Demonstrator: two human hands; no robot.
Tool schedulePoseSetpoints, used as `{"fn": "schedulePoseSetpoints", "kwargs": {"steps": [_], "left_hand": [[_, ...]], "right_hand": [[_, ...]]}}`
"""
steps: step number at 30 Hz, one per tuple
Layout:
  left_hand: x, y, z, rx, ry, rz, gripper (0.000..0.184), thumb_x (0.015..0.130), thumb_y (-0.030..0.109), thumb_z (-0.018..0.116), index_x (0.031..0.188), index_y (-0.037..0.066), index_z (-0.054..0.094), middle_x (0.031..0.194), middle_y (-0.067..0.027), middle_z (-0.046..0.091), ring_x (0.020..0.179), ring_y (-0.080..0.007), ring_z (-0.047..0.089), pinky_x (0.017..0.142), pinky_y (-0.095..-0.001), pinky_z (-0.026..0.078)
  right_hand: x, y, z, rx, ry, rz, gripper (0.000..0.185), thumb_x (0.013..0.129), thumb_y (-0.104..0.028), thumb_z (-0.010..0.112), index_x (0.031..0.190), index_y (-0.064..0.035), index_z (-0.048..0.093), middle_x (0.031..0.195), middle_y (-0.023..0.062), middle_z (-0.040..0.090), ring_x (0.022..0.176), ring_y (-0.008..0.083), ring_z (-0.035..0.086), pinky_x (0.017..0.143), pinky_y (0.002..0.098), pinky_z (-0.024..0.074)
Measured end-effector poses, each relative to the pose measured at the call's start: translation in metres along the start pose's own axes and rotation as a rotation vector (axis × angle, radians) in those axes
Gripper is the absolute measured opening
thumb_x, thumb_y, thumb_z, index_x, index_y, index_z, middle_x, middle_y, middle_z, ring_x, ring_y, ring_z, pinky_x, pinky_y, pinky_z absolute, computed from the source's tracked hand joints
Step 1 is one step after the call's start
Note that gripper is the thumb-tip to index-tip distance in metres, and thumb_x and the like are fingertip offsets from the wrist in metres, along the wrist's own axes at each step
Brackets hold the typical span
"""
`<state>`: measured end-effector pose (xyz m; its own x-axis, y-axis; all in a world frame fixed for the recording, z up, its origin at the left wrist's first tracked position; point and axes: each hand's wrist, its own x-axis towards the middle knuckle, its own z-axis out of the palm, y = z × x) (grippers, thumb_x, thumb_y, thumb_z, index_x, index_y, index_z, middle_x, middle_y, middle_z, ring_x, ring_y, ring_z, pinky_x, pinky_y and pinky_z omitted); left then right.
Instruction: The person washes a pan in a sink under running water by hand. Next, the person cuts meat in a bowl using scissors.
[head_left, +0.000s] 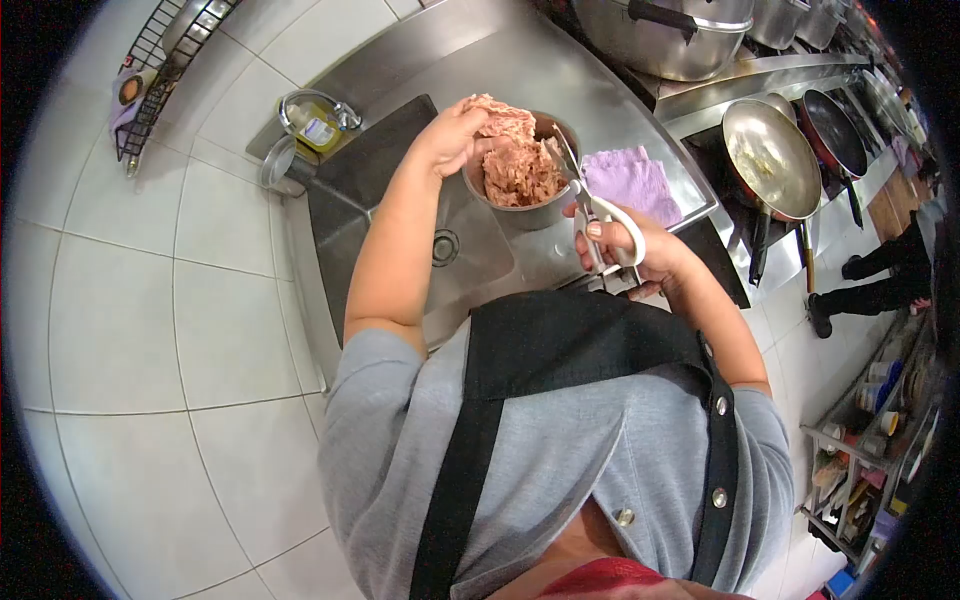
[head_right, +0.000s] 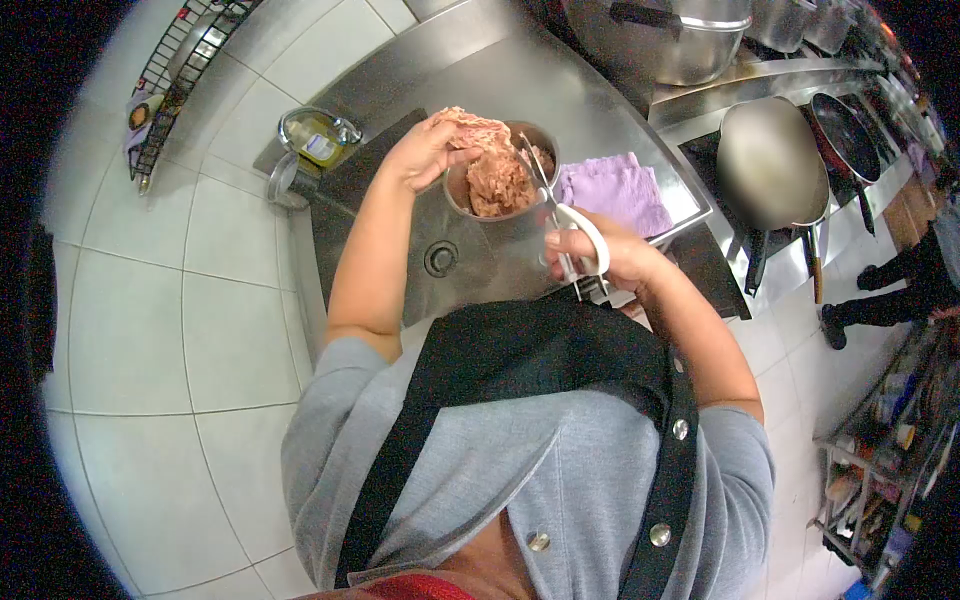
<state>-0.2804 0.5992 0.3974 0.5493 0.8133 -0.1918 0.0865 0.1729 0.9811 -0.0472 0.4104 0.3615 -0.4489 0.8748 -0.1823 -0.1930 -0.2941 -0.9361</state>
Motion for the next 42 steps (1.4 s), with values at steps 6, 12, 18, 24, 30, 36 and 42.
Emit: {"fn": "schedulePoseSetpoints", "kwargs": {"steps": [6,12,18,24,30,36,42], "left_hand": [[-0.008,-0.010,0.018,-0.527,-0.087,0.080,0.015,0.087,0.004,0.051,0.102,0.004,0.052,0.117,-0.0128,0.057,0.102,-0.0227,0.060,0.080,-0.0348,0.056],[-0.010,-0.021,0.033,-0.422,0.100,0.069,0.021,0.085,0.013,0.061,0.104,0.005,0.055,0.106,-0.0095,0.063,0.096,-0.0211,0.062,0.075,-0.0347,0.056],[-0.018,-0.032,0.037,-0.281,0.077,0.151,0.022,0.084,0.005,0.059,0.105,0.001,0.055,0.104,-0.0124,0.064,0.095,-0.0200,0.062,0.080,-0.0339,0.053],[-0.026,-0.029,0.046,-0.220,0.101,0.179,0.021,0.081,0.000,0.061,0.102,0.000,0.059,0.094,-0.0075,0.065,0.084,-0.0152,0.064,0.077,-0.0274,0.052],[-0.024,-0.030,0.039,-0.265,0.124,0.162,0.019,0.085,0.002,0.056,0.104,0.001,0.058,0.099,-0.0065,0.063,0.090,-0.0157,0.062,0.078,-0.0283,0.052],[-0.019,-0.041,0.032,-0.382,0.156,0.086,0.031,0.085,0.000,0.053,0.116,0.001,0.052,0.111,-0.0085,0.059,0.102,-0.0204,0.058,0.091,-0.0371,0.048],[-0.030,-0.039,0.040,-0.358,0.033,0.122,0.037,0.082,-0.002,0.054,0.119,0.000,0.050,0.112,-0.0090,0.059,0.103,-0.0206,0.058,0.091,-0.0359,0.047]], "right_hand": [[0.009,-0.004,0.007,-0.281,-0.001,0.066,0.065,0.077,-0.039,0.065,0.125,-0.0011,0.043,0.084,0.0071,0.057,0.075,0.0130,0.055,0.063,0.0239,0.0399],[0.025,0.002,0.011,-0.328,-0.013,0.039,0.067,0.079,-0.036,0.064,0.127,0.0039,0.040,0.085,0.0088,0.055,0.077,0.0144,0.053,0.068,0.0267,0.0412],[0.029,-0.006,0.022,-0.270,0.006,-0.104,0.069,0.079,-0.036,0.065,0.127,0.0057,0.039,0.087,0.0089,0.055,0.081,0.0143,0.052,0.071,0.0270,0.0420],[0.048,0.029,0.014,-0.402,0.210,-0.133,0.064,0.077,-0.029,0.072,0.126,-0.0002,0.042,0.083,0.0054,0.057,0.072,0.0112,0.053,0.062,0.0246,0.0426],[0.042,0.021,0.013,-0.224,0.307,-0.079,0.049,0.074,-0.018,0.075,0.116,-0.0025,0.056,0.087,0.0042,0.064,0.078,0.0098,0.058,0.070,0.0240,0.0485],[0.044,0.027,0.005,-0.239,0.314,-0.120,0.043,0.075,-0.015,0.075,0.113,-0.0027,0.059,0.084,0.0030,0.065,0.073,0.0081,0.058,0.065,0.0230,0.0489],[0.036,0.011,0.013,-0.554,0.252,-0.076,0.081,0.067,-0.042,0.077,0.128,0.0014,0.045,0.101,0.0186,0.062,0.095,0.0260,0.060,0.085,0.0344,0.0466]]}}
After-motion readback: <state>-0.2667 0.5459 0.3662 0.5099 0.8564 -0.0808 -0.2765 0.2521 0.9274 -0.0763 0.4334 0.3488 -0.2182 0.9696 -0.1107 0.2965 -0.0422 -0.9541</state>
